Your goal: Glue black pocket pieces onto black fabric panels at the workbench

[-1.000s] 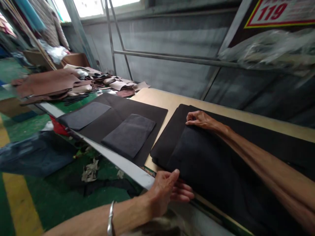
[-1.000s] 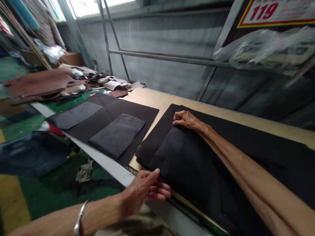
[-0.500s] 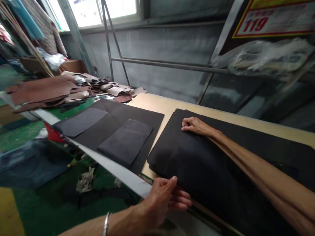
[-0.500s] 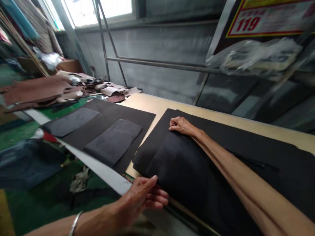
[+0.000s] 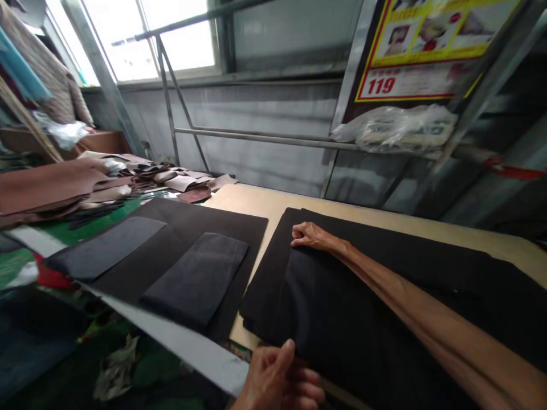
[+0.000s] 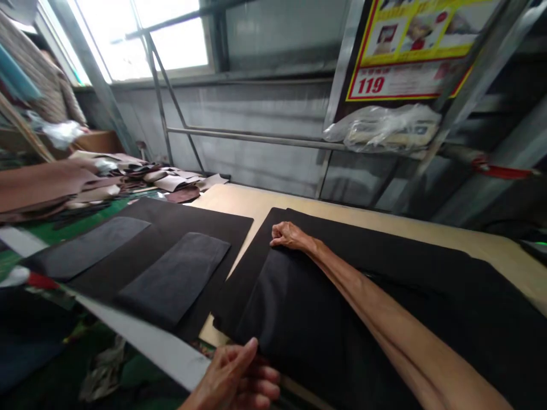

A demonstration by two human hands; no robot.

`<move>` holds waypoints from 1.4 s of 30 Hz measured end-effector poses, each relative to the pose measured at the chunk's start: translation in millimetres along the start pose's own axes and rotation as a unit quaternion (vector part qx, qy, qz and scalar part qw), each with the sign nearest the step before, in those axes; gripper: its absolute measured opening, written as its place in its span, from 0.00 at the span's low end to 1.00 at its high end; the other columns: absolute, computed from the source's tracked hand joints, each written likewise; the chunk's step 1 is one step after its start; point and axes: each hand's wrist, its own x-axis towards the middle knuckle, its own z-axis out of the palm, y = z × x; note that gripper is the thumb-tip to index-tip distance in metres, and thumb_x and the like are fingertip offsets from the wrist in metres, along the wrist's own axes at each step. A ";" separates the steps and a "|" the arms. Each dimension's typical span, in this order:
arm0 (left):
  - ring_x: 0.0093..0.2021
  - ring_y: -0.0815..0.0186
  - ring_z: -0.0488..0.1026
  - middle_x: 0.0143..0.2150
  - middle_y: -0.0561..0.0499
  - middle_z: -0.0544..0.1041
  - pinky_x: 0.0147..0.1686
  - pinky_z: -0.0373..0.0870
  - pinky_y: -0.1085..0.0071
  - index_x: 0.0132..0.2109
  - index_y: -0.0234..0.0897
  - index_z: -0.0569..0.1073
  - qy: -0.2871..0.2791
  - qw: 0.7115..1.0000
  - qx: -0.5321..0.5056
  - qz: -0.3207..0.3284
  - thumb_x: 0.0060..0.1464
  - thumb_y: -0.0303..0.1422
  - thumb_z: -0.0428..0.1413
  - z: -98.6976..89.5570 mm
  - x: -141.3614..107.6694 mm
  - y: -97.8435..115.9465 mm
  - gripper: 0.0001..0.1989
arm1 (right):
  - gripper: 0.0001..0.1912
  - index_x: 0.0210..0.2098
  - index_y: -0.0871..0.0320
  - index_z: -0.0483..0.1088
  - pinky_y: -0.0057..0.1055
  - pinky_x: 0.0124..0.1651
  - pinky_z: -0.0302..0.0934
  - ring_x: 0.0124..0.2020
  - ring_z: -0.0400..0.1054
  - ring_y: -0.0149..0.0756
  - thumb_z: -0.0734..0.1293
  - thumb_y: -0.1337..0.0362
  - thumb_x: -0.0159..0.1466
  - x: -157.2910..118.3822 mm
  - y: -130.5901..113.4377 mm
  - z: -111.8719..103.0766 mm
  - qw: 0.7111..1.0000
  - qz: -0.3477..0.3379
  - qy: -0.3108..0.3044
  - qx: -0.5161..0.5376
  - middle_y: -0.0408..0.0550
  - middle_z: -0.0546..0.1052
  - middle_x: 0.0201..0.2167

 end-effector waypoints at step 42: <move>0.61 0.49 0.66 0.60 0.36 0.69 0.54 0.71 0.57 0.55 0.29 0.72 0.136 0.562 0.708 0.406 0.63 0.21 0.40 57.1 90.7 106.9 0.21 | 0.28 0.21 0.60 0.69 0.30 0.32 0.51 0.31 0.67 0.37 0.62 0.44 0.66 12.6 -31.0 -12.6 0.950 0.122 0.019 -0.287 0.53 0.73 0.24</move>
